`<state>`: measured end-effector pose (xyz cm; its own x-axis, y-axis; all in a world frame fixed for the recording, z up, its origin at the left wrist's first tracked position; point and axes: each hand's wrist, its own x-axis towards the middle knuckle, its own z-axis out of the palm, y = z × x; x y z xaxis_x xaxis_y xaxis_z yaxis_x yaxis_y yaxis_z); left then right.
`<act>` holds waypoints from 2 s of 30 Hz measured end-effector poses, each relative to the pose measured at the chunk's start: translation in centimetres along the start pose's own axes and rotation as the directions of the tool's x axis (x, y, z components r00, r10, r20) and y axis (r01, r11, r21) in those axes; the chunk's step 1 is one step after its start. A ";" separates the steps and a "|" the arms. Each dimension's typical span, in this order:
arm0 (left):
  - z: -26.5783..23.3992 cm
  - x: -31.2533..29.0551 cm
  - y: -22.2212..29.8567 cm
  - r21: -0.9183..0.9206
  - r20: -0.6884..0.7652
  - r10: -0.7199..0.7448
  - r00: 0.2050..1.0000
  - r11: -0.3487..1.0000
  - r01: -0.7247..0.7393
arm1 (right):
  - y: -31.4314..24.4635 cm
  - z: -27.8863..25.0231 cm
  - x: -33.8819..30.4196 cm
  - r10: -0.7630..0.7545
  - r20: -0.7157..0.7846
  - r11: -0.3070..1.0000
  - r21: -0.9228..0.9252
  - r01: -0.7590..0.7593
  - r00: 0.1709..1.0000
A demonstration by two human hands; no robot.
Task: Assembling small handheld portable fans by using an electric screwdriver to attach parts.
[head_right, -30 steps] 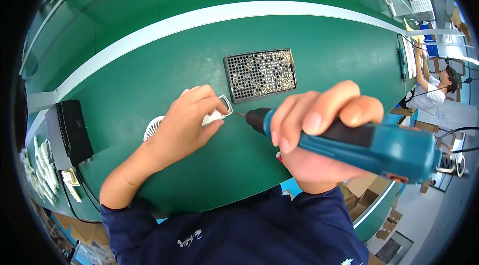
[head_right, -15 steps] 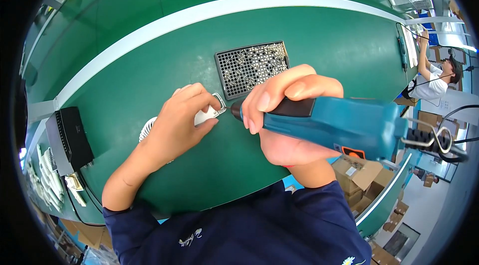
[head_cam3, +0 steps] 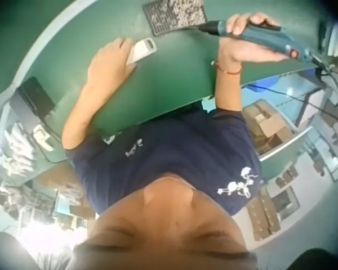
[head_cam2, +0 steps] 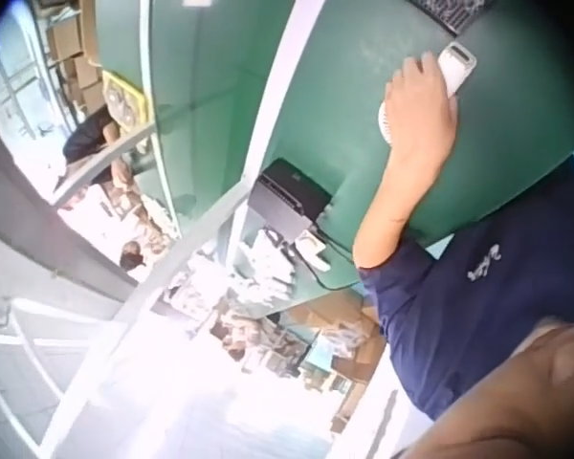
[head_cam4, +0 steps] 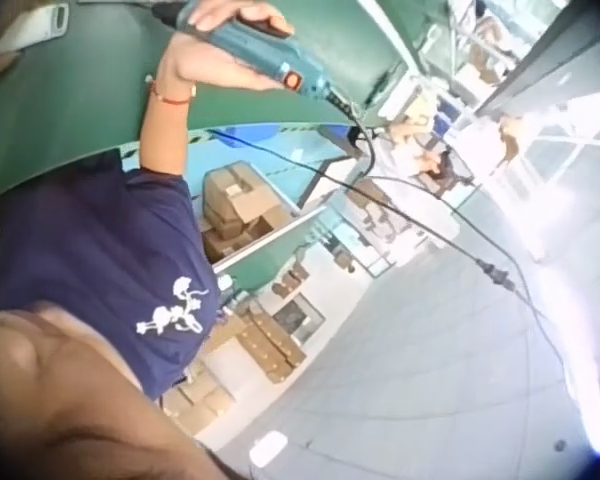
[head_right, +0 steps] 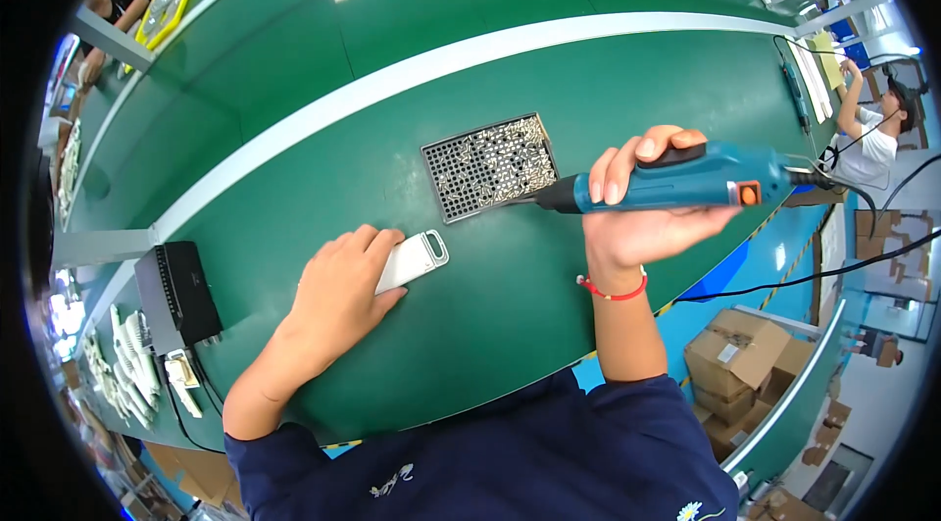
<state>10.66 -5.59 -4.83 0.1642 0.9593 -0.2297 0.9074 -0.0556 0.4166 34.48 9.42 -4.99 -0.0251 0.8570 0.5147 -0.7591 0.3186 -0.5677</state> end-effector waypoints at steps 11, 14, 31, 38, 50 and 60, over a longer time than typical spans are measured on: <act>-4.6 6.7 2.8 -0.324 0.360 0.024 0.933 0.941 0.100 | -1.7 -4.9 -0.8 0.064 -0.248 0.979 0.205 -0.012 0.967; -3.9 7.4 0.7 -0.675 0.652 -0.007 0.758 0.451 0.585 | -1.4 -4.5 -0.7 0.073 -0.270 0.967 0.257 -0.001 0.960; -9.1 2.5 -6.4 -0.712 -0.061 -0.187 0.980 0.696 0.089 | -0.8 -4.0 -0.8 0.128 -0.315 0.968 0.247 -0.049 0.940; -12.3 10.7 -14.6 0.502 -0.375 0.313 0.873 0.860 -0.092 | -1.6 -3.6 -1.3 0.149 -0.365 0.983 0.156 -0.098 0.919; -8.4 11.0 -18.3 0.545 -0.476 0.212 0.853 0.833 0.098 | -1.4 -2.5 -1.0 0.173 -0.384 0.982 0.133 -0.131 0.907; 3.0 1.6 -9.5 -0.101 -0.727 -0.077 0.683 0.995 0.004 | 3.7 -6.5 0.1 0.644 -0.229 0.667 0.636 -0.389 0.730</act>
<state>3.44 -4.35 -11.80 -0.2387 0.8604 0.4503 0.8644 -0.0231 0.5023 35.89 13.30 -11.17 -0.3584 0.9235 -0.1368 -0.9099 -0.3783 -0.1699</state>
